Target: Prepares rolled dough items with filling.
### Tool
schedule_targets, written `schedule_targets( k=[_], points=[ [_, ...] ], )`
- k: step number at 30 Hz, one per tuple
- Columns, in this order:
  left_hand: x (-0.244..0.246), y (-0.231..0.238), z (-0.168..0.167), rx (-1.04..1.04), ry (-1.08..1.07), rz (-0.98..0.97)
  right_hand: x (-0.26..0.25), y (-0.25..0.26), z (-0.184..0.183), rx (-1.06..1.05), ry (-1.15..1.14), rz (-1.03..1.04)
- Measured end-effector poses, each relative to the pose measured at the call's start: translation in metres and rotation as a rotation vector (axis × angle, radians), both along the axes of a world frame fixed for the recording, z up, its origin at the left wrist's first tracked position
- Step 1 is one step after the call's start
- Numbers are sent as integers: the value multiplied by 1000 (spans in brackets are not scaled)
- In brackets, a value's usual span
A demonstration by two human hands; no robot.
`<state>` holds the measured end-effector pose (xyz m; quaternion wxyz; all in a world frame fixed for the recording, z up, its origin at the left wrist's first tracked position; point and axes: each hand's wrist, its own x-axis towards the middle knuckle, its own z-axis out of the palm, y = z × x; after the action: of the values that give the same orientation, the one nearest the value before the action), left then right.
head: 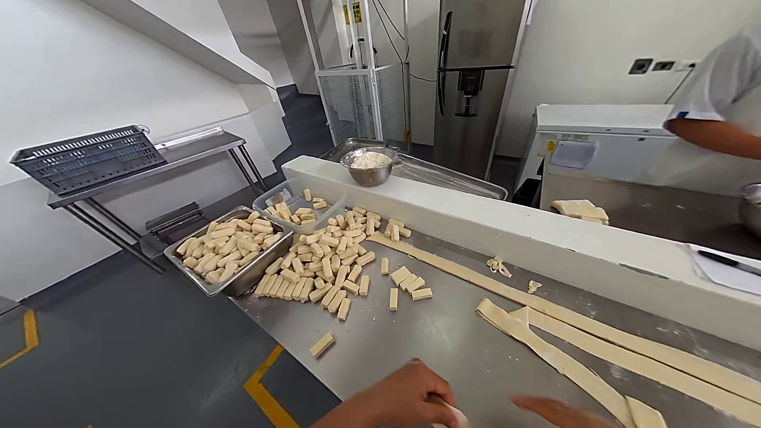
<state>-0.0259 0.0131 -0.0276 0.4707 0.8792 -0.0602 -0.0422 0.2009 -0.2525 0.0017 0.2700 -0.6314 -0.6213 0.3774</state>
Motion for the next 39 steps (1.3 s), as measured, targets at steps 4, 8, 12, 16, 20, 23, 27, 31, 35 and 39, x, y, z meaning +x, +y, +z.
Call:
schedule_targets(
  k=[4, 8, 12, 16, 20, 23, 27, 31, 35, 39],
  points=[
    [28, -11, 14, -114, 29, 176, -52, 79, -37, 37, 432, -180],
    [55, 59, -17, 74, 149, 948, -33, 83, -34, 62, 535, -249],
    [80, 99, -64, 332, 294, 1123, -39, 83, -39, 16, 740, -263],
    [67, 88, -69, 348, 325, 999, -48, 82, -44, -65, 800, -363],
    [29, 20, -29, -553, 199, 846, -49, 89, -49, -73, 620, -469],
    [5, -17, -4, -919, 166, 722, -53, 100, -47, -80, 515, -465],
    [-14, -28, -9, -877, 157, 838, -65, 112, -47, -99, 425, -455],
    [-29, -34, -21, -824, 121, 889, -81, 120, -47, -157, 421, -413],
    [-53, -27, -33, -222, 136, 1195, -104, 131, -56, -353, 485, -280],
    [-83, -2, -108, 542, -237, 1462, -121, 140, -89, -455, 554, -296]
  ],
)
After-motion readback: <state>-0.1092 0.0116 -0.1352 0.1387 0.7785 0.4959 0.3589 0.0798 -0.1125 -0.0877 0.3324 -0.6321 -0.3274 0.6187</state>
